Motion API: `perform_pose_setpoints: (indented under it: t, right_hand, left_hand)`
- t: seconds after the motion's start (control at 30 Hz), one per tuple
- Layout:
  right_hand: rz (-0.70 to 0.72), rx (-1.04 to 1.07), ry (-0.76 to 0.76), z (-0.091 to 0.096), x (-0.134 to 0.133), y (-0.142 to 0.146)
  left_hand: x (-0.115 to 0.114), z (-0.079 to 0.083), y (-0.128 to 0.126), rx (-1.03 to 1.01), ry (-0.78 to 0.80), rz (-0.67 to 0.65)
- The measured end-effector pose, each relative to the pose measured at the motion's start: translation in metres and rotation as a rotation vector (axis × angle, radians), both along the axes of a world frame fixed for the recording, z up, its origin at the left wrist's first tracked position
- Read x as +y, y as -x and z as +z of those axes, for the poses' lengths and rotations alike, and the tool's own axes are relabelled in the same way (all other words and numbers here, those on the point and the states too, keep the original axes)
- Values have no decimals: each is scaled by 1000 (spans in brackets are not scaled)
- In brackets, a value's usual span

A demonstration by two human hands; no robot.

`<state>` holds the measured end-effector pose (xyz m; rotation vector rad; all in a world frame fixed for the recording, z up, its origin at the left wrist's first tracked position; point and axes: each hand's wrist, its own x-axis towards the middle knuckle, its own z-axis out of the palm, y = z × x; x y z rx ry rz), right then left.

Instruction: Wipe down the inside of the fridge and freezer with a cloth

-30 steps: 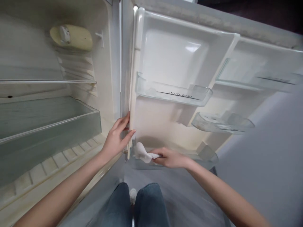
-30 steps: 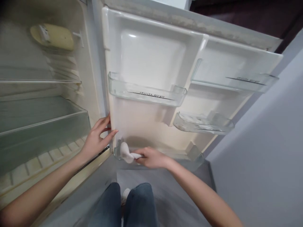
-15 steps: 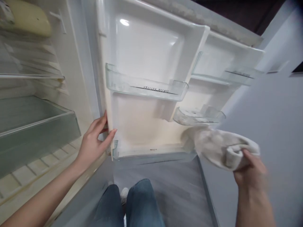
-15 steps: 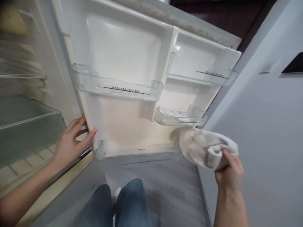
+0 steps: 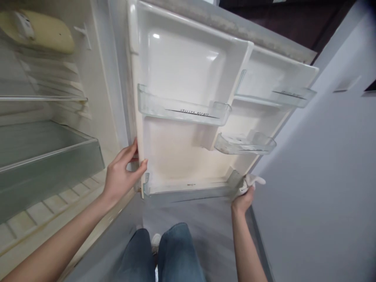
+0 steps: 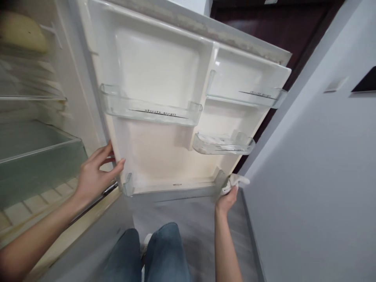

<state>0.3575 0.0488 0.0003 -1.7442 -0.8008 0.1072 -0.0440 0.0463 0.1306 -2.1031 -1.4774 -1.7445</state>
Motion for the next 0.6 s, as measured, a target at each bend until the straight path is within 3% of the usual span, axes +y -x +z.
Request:
perform_pose_setpoints:
  t: [0.07,0.23,0.33,0.43,0.6]
  right_hand:
    - [-128,111,-69,-2,-2,19]
    - [-149,94,-20,-21,-3,91]
    - [-48,36,-20,-47,-6,145]
    - [46,-61,-199,-74,-14,200]
    - [439,-475,-391,-100,-35,262]
  left_hand:
    - [2,-1,-1,-15,-9,7]
    - [5,-3,-2,-21,-40,25]
    - [4,-3,-2,-5,-40,11]
    - [1,-2,-4,4,-37,1]
    - [-1,-1,-7,30,-49,14]
